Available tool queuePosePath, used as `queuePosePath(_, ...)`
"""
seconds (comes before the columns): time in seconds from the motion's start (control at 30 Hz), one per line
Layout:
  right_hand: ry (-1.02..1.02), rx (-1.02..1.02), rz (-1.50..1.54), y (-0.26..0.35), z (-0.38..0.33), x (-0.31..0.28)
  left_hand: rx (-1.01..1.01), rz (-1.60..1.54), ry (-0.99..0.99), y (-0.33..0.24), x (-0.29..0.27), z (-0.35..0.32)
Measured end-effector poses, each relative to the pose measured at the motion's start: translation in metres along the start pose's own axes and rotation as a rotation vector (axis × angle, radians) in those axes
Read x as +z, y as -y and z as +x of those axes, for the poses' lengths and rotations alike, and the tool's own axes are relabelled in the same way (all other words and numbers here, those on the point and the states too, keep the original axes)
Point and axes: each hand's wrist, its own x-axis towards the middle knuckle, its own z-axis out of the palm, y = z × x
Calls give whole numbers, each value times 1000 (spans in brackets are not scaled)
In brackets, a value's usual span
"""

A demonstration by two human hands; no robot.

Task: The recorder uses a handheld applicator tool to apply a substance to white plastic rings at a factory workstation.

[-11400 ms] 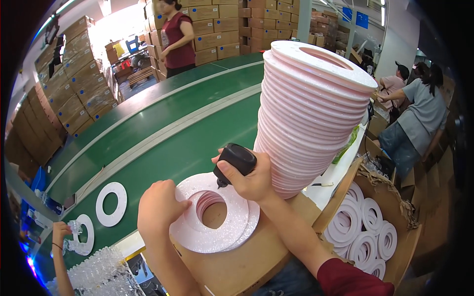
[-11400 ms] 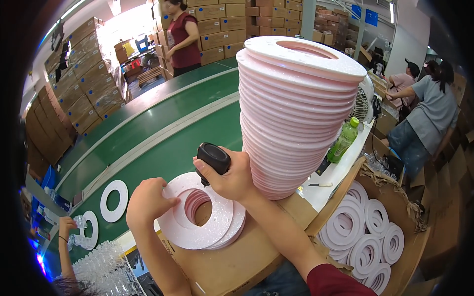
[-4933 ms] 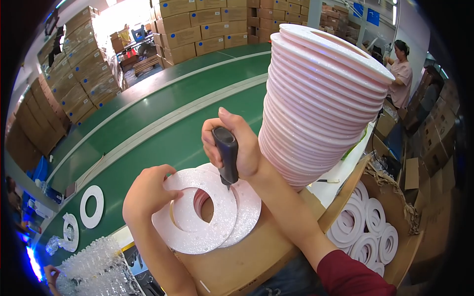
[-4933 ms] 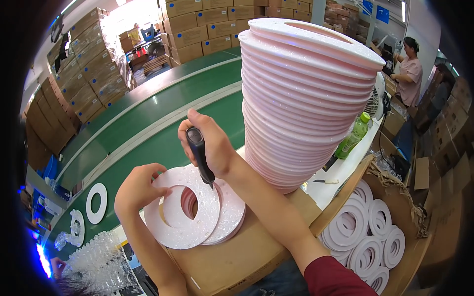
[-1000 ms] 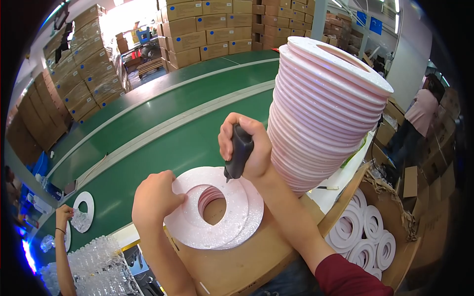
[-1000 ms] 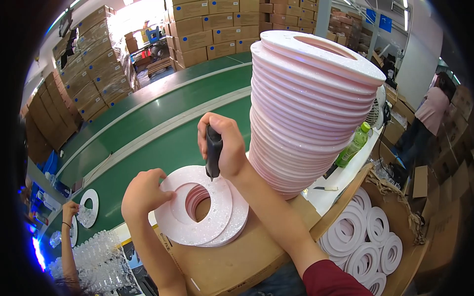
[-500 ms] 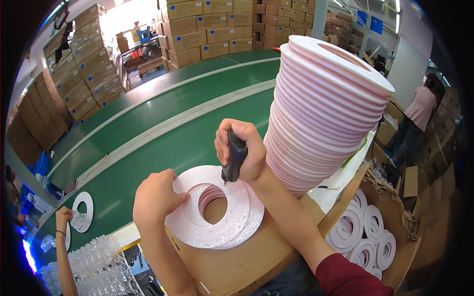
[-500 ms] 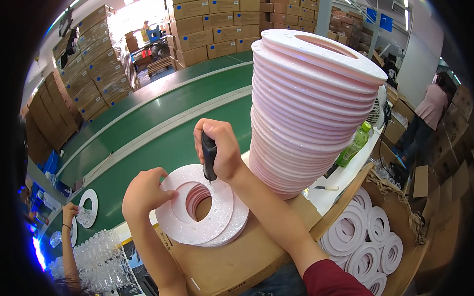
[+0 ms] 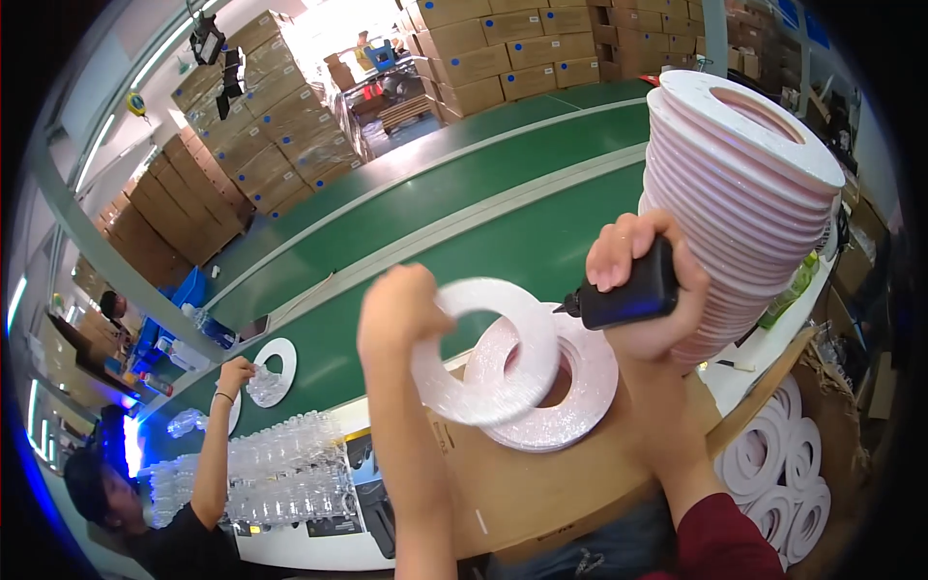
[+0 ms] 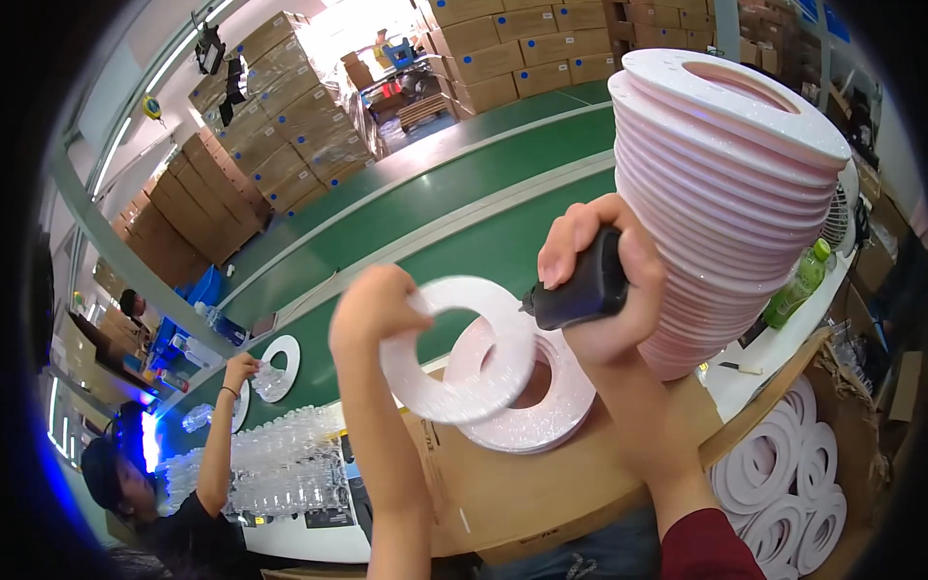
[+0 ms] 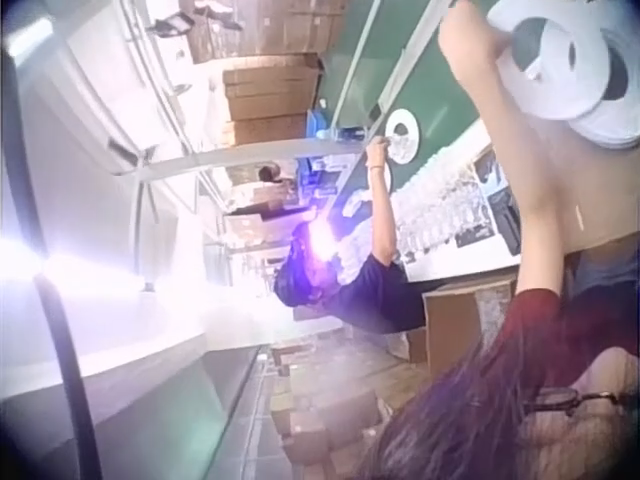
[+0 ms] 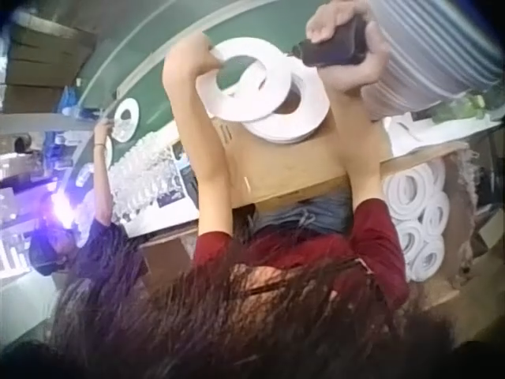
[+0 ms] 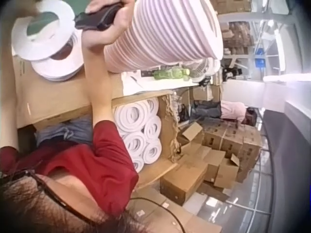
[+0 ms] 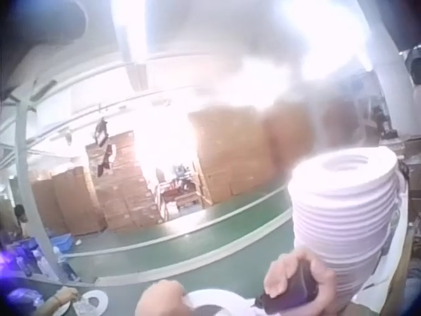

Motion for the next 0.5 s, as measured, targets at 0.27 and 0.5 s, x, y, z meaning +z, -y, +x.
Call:
queuePosePath(0.27, 6, -6, -5, 4, 1, 3, -311, 52, -34, 139, 2, 106)
queuePosePath(0.5, -74, 168, -102, 4, 2, -3, -564, 101, -72, 199, 126, 90)
